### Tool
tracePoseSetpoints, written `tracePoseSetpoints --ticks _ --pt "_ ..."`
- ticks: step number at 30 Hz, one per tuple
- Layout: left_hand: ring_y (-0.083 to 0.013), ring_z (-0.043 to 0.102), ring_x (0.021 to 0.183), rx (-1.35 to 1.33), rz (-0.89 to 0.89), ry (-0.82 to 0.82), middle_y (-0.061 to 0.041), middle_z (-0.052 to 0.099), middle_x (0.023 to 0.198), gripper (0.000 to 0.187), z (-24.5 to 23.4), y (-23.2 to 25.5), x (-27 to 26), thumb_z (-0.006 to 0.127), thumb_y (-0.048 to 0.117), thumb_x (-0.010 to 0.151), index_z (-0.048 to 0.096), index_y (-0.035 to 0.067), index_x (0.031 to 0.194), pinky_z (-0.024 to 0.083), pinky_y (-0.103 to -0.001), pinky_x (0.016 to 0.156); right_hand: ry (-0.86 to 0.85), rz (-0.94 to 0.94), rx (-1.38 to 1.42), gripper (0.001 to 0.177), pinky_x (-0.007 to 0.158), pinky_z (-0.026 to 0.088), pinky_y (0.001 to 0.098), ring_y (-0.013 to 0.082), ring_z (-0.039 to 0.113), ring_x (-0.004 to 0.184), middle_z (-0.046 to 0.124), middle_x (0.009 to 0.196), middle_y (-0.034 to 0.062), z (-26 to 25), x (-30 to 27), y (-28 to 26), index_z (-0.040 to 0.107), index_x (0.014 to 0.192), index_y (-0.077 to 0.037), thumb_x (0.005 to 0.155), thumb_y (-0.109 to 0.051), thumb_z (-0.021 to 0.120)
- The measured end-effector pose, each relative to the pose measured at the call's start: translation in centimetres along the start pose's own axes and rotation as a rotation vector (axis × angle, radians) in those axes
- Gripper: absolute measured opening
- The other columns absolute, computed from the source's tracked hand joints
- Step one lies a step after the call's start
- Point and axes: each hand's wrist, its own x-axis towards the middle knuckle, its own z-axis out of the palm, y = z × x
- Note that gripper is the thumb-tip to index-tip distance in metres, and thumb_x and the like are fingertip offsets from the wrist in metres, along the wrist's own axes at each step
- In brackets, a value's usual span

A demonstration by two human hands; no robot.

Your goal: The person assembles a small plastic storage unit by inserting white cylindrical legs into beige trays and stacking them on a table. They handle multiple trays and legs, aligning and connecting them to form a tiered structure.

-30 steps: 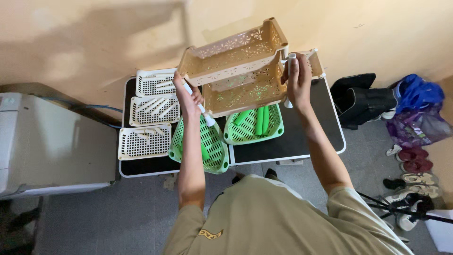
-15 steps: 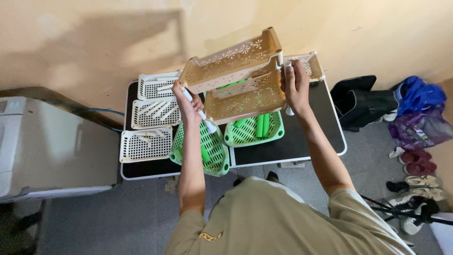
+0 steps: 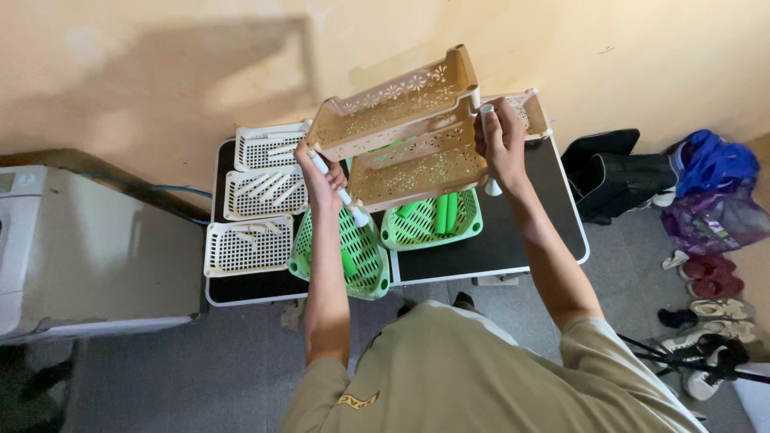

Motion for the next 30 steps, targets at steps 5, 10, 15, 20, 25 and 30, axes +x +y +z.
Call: tracePoseSetpoints --ticks 5,10,15,20,25,30 --pt "-0.0148 0.047 0.044 0.112 -0.040 -0.012 0.000 0.045 0.053 0.067 0.8 2.3 -0.1 0.033 0.075 0.094 0.053 0.014 0.077 0.045 -0.031 0.046 -0.046 0.017 0.100 0.021 0.054 0.030 0.0202 0.0029 0.034 0.063 0.044 0.082 -0.0045 0.0 0.3 -1.4 0.046 0.107 -0.010 0.119 -0.027 0.046" --pt "-0.0309 0.066 0.107 1.016 1.192 0.336 -0.018 0.063 0.115 0.045 5.7 3.2 -1.9 0.054 0.045 0.118 0.054 0.000 0.121 0.054 -0.041 0.097 -0.075 0.027 0.020 0.019 0.053 0.030 0.0196 0.0021 0.033 0.063 0.042 0.080 -0.0050 0.4 0.8 -3.1 0.046 0.109 -0.008 0.117 -0.026 0.045" --pt "-0.0252 0.071 0.083 1.242 1.042 -0.419 -0.016 0.070 0.103 0.037 14.7 1.0 -0.3 0.065 0.024 0.103 0.055 -0.003 0.127 0.060 -0.039 0.079 -0.096 0.033 -0.052 0.017 0.054 0.035 0.0203 0.0025 0.040 0.064 0.047 0.081 -0.0047 2.0 0.7 -3.5 0.048 0.109 -0.007 0.116 -0.022 0.047" --pt "-0.0267 0.071 0.067 1.284 0.971 -0.389 -0.014 0.069 0.080 0.017 16.4 1.6 0.7 0.066 0.018 0.105 0.057 0.004 0.102 0.053 -0.039 0.057 -0.061 -0.039 -0.288 0.020 0.055 0.037 0.0236 0.0044 0.044 0.063 0.050 0.074 -0.0018 2.7 0.3 -4.2 0.055 0.105 -0.002 0.114 -0.019 0.050" --pt "-0.0288 0.069 0.068 1.215 1.086 -0.348 -0.014 0.067 0.081 0.016 16.5 1.2 -0.3 0.065 0.016 0.104 0.055 0.003 0.101 0.052 -0.041 0.057 -0.064 -0.202 -0.541 0.020 0.056 0.038 0.0280 0.0093 0.045 0.065 0.053 0.073 0.0047 3.2 0.8 -5.0 0.061 0.107 0.003 0.112 -0.016 0.058" --pt "-0.0273 0.070 0.074 1.192 1.072 -0.397 -0.012 0.067 0.084 0.014 17.0 1.5 -1.1 0.064 0.015 0.104 0.056 0.003 0.104 0.056 -0.039 0.062 -0.047 -0.186 -0.538 0.021 0.058 0.040 0.0304 0.0118 0.048 0.065 0.053 0.070 0.0071 3.3 1.0 -5.2 0.060 0.106 0.002 0.113 -0.017 0.056"
